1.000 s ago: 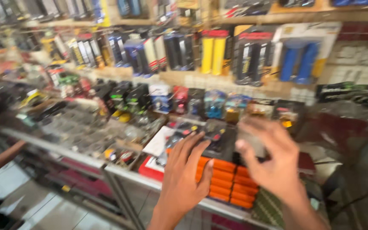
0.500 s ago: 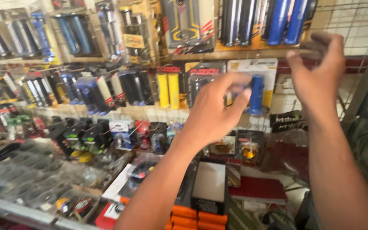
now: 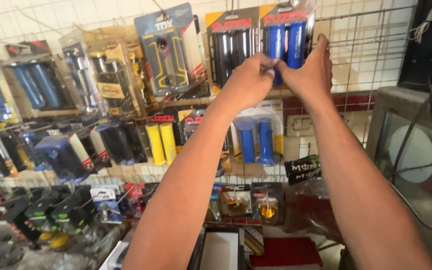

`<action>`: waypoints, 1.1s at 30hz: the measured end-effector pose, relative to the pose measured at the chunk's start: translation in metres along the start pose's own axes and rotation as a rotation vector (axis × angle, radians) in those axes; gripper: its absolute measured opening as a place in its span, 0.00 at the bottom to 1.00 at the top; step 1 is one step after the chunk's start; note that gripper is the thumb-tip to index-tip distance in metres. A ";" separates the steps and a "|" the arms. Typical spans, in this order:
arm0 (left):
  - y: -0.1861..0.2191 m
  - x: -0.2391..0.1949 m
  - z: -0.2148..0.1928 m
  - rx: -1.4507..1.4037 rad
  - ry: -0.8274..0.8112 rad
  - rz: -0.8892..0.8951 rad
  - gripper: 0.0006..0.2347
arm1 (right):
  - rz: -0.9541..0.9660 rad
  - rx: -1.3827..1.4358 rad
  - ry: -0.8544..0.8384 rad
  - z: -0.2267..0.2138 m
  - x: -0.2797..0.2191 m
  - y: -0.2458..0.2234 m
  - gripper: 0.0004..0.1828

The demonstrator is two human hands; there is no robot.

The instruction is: The person repeatedly takes packaged motorcycle handlebar grips from a wall display and places them onto a glass counter. They handle multiple packages of different colors and brands, arranging them in a line on the counter surface.

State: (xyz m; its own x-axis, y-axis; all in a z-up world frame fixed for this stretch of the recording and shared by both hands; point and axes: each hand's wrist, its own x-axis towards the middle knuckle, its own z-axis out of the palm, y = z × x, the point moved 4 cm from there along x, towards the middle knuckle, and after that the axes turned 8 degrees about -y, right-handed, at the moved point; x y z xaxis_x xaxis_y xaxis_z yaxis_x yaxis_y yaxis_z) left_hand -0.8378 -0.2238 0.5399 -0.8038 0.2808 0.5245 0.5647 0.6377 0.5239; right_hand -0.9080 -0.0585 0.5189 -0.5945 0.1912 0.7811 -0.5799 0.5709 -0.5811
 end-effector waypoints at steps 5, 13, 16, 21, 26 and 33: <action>-0.008 0.024 0.000 0.199 0.040 0.063 0.21 | 0.015 0.052 0.007 0.003 0.008 0.009 0.61; -0.030 0.044 0.008 0.195 0.132 0.221 0.26 | 0.154 0.214 0.023 -0.007 0.009 0.004 0.48; -0.034 0.047 0.007 0.129 0.128 0.185 0.28 | 0.101 0.304 0.037 -0.016 0.008 -0.001 0.39; -0.028 0.047 0.004 0.041 0.098 -0.003 0.34 | -0.018 0.424 0.088 -0.027 0.013 -0.007 0.35; -0.003 0.047 -0.004 -0.002 0.147 -0.008 0.33 | 0.013 0.555 0.053 -0.028 0.014 -0.009 0.34; 0.053 0.063 -0.014 0.521 0.579 0.560 0.08 | 0.169 0.515 0.003 -0.026 0.009 -0.012 0.35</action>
State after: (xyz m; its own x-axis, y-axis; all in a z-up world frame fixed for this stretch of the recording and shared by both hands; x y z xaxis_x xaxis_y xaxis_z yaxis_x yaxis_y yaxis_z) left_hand -0.8558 -0.1826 0.6099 -0.1462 0.3325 0.9317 0.5723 0.7966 -0.1945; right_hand -0.8919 -0.0434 0.5392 -0.7017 0.2495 0.6674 -0.6749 0.0674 -0.7348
